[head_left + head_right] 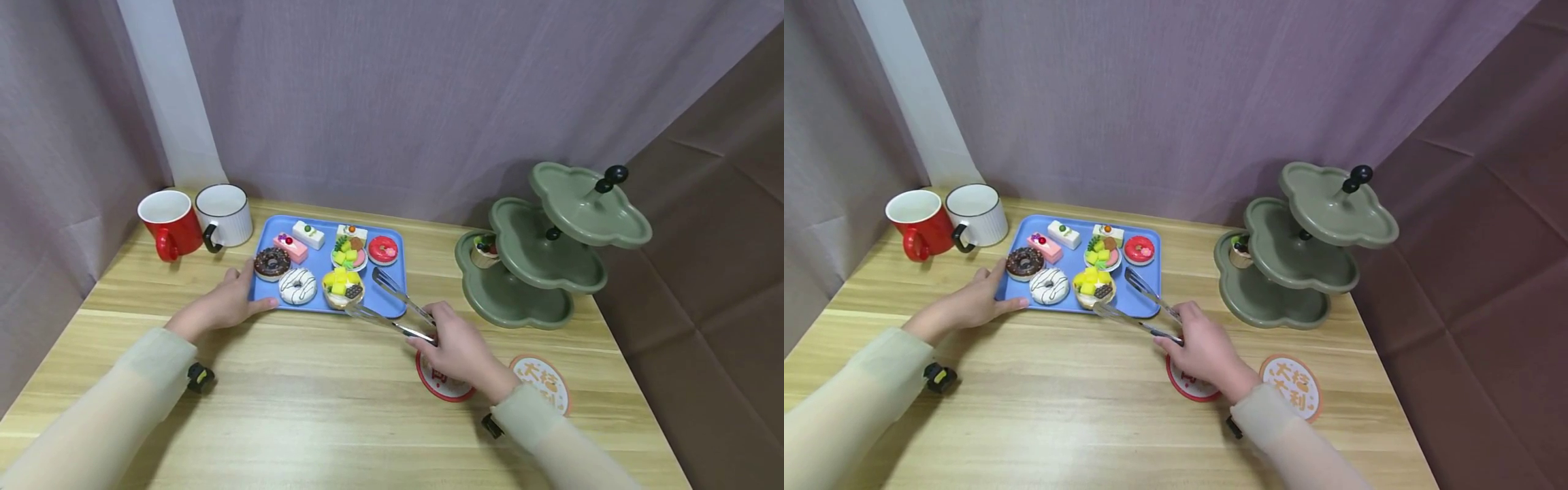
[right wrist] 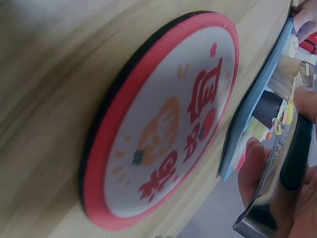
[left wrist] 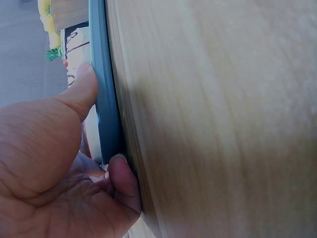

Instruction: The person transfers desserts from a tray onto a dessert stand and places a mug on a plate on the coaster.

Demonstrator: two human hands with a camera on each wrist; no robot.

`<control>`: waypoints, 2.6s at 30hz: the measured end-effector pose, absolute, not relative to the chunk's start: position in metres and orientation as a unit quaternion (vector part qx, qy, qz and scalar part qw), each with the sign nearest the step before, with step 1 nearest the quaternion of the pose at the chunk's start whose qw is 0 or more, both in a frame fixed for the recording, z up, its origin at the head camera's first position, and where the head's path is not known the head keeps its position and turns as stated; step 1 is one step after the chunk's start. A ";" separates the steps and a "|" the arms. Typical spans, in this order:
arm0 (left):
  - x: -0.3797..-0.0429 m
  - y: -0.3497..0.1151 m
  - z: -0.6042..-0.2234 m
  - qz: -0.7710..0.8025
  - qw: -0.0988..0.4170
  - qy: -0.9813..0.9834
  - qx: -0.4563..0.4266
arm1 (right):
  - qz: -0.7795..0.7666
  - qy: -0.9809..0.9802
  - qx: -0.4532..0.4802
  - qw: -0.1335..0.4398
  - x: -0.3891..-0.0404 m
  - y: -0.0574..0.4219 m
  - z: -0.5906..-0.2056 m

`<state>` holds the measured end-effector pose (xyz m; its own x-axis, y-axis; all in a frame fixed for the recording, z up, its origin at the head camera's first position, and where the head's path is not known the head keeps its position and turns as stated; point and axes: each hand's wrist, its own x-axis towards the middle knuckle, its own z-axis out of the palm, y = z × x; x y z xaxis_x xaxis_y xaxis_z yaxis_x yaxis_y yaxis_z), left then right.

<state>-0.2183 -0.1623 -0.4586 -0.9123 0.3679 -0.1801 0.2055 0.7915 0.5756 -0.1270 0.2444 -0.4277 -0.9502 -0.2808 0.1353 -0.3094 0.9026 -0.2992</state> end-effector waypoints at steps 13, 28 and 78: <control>-0.218 -0.162 -0.457 0.286 0.145 0.935 0.151 | 0.155 -0.975 0.157 0.018 -0.134 0.225 -0.430; -0.216 -0.161 -0.454 0.286 0.144 0.935 0.153 | 0.139 -0.976 0.166 0.005 -0.141 0.208 -0.428; -0.217 -0.159 -0.453 0.279 0.166 0.936 0.137 | 0.125 -0.981 0.147 0.023 -0.145 0.196 -0.433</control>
